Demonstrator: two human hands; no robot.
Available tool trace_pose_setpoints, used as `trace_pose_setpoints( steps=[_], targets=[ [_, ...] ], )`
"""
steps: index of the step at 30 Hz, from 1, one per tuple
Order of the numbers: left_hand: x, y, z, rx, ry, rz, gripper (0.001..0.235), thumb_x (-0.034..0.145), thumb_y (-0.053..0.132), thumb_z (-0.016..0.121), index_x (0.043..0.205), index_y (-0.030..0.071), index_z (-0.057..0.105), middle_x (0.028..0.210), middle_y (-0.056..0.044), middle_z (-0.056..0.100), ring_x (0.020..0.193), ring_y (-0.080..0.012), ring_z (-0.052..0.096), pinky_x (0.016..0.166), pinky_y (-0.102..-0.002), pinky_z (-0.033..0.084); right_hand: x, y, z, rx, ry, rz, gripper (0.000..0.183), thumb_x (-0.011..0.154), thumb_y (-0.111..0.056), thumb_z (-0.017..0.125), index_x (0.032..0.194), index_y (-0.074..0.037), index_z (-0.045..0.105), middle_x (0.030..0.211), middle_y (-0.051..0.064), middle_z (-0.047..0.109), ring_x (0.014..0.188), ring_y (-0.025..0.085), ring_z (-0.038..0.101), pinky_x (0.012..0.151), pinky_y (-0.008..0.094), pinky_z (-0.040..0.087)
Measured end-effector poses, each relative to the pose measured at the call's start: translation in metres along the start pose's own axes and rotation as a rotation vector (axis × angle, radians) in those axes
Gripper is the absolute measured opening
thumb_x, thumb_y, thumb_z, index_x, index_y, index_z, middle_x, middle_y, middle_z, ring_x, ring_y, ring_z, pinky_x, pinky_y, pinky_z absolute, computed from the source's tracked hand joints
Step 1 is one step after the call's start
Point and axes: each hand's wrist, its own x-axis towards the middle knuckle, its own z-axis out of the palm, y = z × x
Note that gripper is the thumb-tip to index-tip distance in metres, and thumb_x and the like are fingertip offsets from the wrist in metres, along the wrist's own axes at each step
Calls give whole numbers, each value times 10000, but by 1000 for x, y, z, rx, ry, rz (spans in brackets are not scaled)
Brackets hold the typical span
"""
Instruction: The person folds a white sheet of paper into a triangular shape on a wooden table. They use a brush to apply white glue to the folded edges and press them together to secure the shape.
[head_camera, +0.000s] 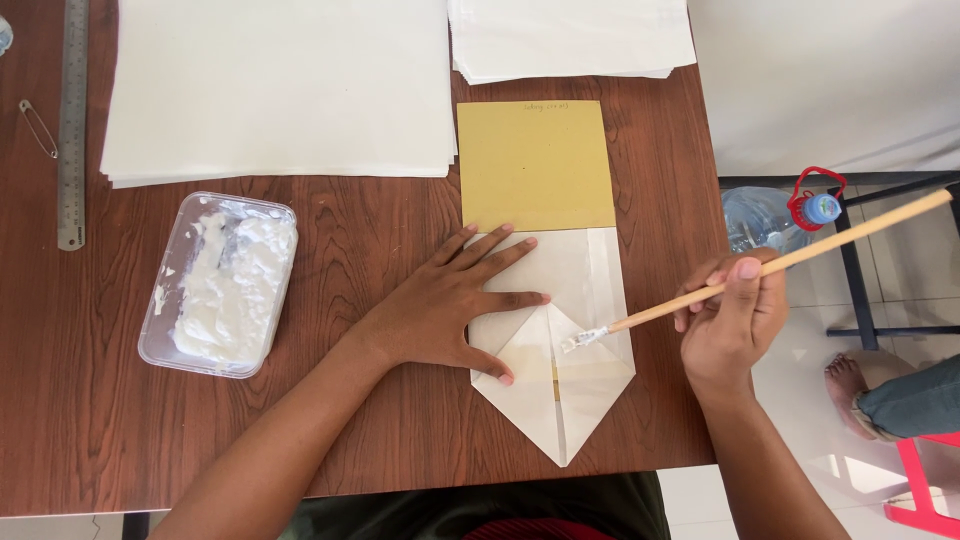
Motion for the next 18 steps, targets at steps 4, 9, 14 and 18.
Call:
trace_pose_setpoints(
  steps=[4,9,14,18],
  targets=[
    [0,-1,1,11,-1,-4,877,784,823,550,1496,310,528,1697,-129,178,1575,-356,52,1244,-557,-10,-1,3,1,-64,-56,-3,338,1142,-323,404,906,-81,410,702,44,373,506,156,433,354,253,370],
    [1,-2,2,8,-10,-2,885,784,829,544,1508,321,509,1699,-138,164,1575,-354,36,1242,-556,-22,-1,5,-2,-41,14,-48,317,1152,-347,407,934,-118,412,669,68,391,517,125,394,353,237,357],
    [3,-4,5,13,-9,-22,920,742,857,534,1502,339,510,1698,-135,164,1574,-357,32,1236,-560,-20,-9,18,-16,-71,-50,-20,333,1135,-347,465,905,-106,457,692,51,444,531,131,453,400,241,377],
    [2,-12,19,38,46,-14,950,679,898,542,1484,395,520,1696,-105,218,1579,-367,96,1252,-558,34,0,25,-21,30,231,-48,342,1070,-345,503,808,-132,445,637,85,407,471,182,378,378,309,288]
  ],
)
